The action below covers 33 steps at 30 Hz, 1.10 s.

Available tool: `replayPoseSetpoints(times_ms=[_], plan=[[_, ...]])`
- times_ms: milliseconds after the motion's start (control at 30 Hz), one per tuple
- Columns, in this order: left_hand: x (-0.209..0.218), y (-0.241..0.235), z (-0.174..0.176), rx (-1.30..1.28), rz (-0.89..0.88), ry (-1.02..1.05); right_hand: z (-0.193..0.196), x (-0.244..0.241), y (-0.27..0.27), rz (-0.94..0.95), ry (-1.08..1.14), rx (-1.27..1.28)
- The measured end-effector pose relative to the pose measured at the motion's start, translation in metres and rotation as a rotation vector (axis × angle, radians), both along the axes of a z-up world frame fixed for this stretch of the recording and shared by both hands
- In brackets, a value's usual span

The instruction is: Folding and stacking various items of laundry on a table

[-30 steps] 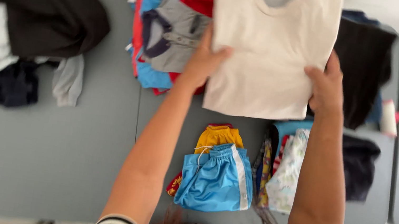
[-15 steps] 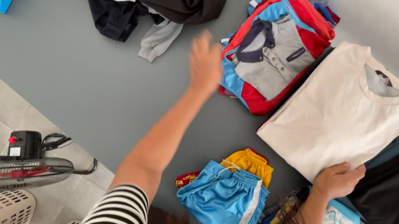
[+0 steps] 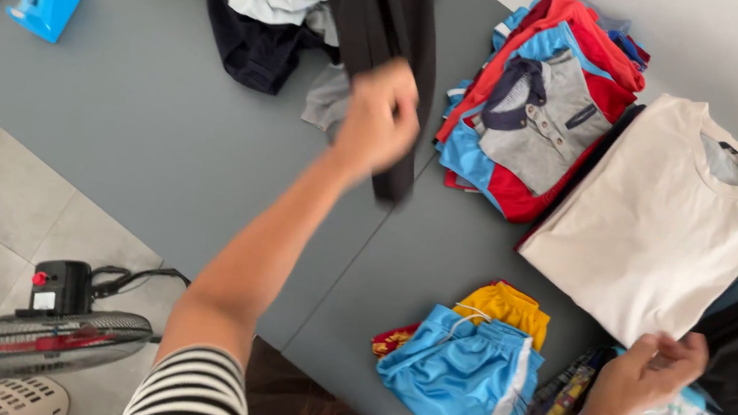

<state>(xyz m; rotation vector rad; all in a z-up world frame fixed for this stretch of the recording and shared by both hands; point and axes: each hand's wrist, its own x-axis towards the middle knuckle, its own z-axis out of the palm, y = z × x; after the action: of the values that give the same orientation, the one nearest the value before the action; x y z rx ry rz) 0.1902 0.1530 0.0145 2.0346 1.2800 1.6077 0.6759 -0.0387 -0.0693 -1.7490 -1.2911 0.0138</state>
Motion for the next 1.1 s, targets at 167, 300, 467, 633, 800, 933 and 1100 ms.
replayPoseSetpoints(times_ms=[167, 300, 467, 633, 800, 933, 1100], plan=[[0.051, -0.247, -0.029, -0.325, -0.638, -0.345, -0.009, -0.171, -0.042, 0.176, 0.826, -0.177], [0.021, -0.375, -0.096, -0.790, -1.185, -0.159, -0.059, -0.284, -0.046, 0.135, 1.050, -0.406], [-0.111, -0.365, -0.106, -0.961, -1.150, 0.071, -0.098, -0.357, -0.061, 0.055, 1.354, -0.681], [-0.224, -0.308, -0.143, -1.089, -0.187, 0.070, -0.133, -0.386, -0.128, -0.035, 1.276, -0.656], [-0.204, -0.211, -0.140, -0.860, -0.107, 0.119, -0.100, -0.402, -0.182, 0.004, 0.868, -0.809], [-0.135, -0.151, -0.153, -0.726, -0.144, 0.190, -0.096, -0.393, -0.212, 0.056, 0.516, -1.107], [-0.062, -0.135, -0.158, -0.929, -0.156, 0.346, -0.086, -0.388, -0.222, 0.256, 0.357, -1.255]])
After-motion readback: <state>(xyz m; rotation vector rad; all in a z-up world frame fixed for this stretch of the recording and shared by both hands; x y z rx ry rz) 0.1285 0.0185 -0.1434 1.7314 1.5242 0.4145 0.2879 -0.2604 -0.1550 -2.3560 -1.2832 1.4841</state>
